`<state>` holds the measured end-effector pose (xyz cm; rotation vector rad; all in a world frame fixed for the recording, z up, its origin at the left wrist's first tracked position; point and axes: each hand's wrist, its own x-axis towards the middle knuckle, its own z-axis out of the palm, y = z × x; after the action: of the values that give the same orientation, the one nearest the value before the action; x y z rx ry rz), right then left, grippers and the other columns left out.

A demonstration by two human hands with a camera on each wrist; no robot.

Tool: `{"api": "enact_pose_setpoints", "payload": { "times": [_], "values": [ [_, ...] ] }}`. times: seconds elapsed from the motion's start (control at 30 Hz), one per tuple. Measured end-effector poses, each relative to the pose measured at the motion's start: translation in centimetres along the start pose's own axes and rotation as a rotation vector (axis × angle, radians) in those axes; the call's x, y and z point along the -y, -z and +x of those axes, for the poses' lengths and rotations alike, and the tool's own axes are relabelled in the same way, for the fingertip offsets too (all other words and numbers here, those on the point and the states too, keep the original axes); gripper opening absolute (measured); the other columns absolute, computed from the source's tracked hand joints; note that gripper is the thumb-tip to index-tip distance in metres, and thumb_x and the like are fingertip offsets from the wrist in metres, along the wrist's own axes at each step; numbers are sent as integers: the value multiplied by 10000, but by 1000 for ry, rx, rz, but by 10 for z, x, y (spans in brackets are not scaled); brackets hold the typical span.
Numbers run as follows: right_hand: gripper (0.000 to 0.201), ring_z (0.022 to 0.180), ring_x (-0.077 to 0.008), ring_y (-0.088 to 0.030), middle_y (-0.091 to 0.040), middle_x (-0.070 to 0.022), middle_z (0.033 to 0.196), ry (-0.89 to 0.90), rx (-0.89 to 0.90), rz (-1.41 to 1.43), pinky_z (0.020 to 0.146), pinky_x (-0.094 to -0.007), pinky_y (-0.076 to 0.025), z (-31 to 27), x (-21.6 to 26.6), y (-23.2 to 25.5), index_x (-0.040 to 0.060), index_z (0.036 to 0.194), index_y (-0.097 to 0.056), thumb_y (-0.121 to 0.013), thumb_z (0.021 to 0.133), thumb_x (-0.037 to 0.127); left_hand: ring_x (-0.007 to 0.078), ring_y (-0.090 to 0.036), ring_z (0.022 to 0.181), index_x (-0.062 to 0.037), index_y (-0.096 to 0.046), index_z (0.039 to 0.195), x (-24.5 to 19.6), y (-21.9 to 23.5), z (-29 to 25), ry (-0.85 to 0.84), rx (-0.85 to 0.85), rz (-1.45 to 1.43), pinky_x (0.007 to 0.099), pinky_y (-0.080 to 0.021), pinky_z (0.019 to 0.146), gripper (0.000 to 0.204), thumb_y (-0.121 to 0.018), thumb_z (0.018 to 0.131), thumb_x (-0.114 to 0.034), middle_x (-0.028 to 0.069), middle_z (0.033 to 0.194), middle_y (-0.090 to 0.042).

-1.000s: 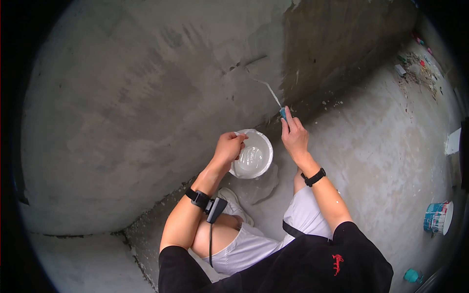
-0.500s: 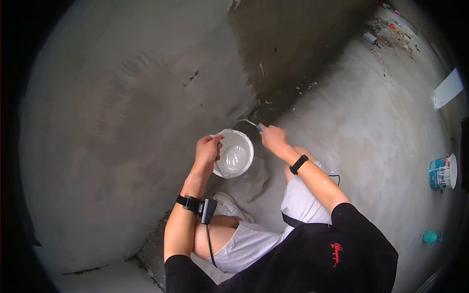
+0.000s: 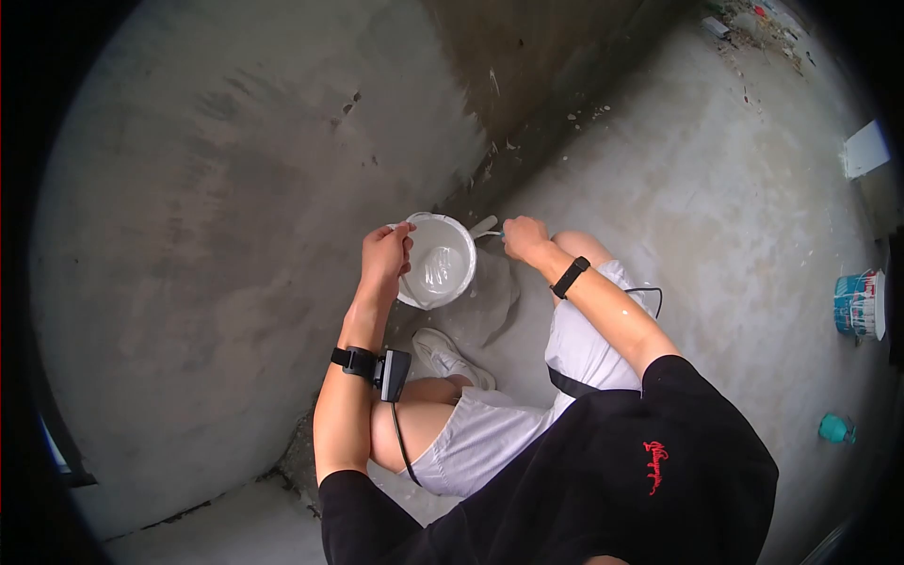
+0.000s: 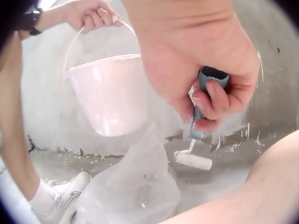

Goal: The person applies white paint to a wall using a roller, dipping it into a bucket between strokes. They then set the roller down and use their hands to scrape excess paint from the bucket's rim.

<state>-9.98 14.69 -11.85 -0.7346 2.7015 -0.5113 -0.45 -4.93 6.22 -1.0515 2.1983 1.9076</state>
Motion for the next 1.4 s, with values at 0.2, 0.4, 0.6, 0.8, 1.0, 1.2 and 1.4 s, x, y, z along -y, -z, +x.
{"api": "enact_pose_setpoints", "payload": {
  "times": [0.2, 0.4, 0.6, 0.8, 1.0, 1.2, 1.4],
  "values": [
    [228, 927, -358, -694, -720, -190, 920, 21, 79, -48, 800, -443, -555, 0, -2, -7, 41, 927, -727, -668, 847, 247, 45, -340, 500, -17, -626, 961, 3, 4, 4, 13, -13, -1, 243, -276, 454, 189, -540, 973, -185, -45, 657, -476],
    [235, 892, -358, -698, -713, -200, 873, 64, -31, -81, 777, -436, -554, -5, -2, 6, 37, 894, -721, -675, 856, 264, 43, -330, 491, -14, -627, 959, 3, 5, 3, -6, -20, -27, 242, -267, 451, 184, -539, 973, -175, -46, 646, -475],
    [291, 834, -417, -664, -695, -207, 859, 6, -333, 151, 725, -495, -530, -53, -10, 81, 70, 1044, -690, -611, 923, 322, 46, -302, 517, -8, -621, 973, -2, 2, -1, -18, -49, -22, 244, -262, 481, 174, -527, 974, -155, -61, 644, -433],
    [288, 768, -362, -682, -699, -176, 849, 126, -656, 350, 658, -407, -527, -120, -40, 111, 65, 1135, -693, -674, 897, 224, 87, -407, 555, 19, -646, 953, -1, 1, 2, -31, -41, 8, 277, -348, 505, 198, -564, 931, -160, 0, 702, -528],
    [226, 577, -243, -613, -632, -55, 736, 335, -653, 110, 517, -335, -488, -173, -34, 113, 97, 1069, -726, -711, 858, 179, 99, -423, 568, 27, -654, 963, 0, -2, 2, -48, -44, 29, 280, -356, 511, 211, -567, 923, -162, 15, 709, -540],
    [260, 572, -235, -613, -629, -50, 745, 451, -561, 119, 507, -333, -487, -169, -12, 115, 112, 1096, -716, -716, 851, 198, 101, -421, 561, 28, -652, 960, -1, -3, 2, -65, -39, 38, 283, -351, 502, 205, -572, 919, -157, 18, 704, -538],
    [243, 594, -262, -627, -645, -55, 753, 505, -453, -79, 534, -365, -509, -137, 14, 112, 111, 1082, -711, -690, 873, 233, 89, -387, 513, 37, -642, 941, -2, -3, 1, -67, 20, -6, 273, -331, 479, 192, -592, 920, -147, 9, 673, -525]
  ]
}}
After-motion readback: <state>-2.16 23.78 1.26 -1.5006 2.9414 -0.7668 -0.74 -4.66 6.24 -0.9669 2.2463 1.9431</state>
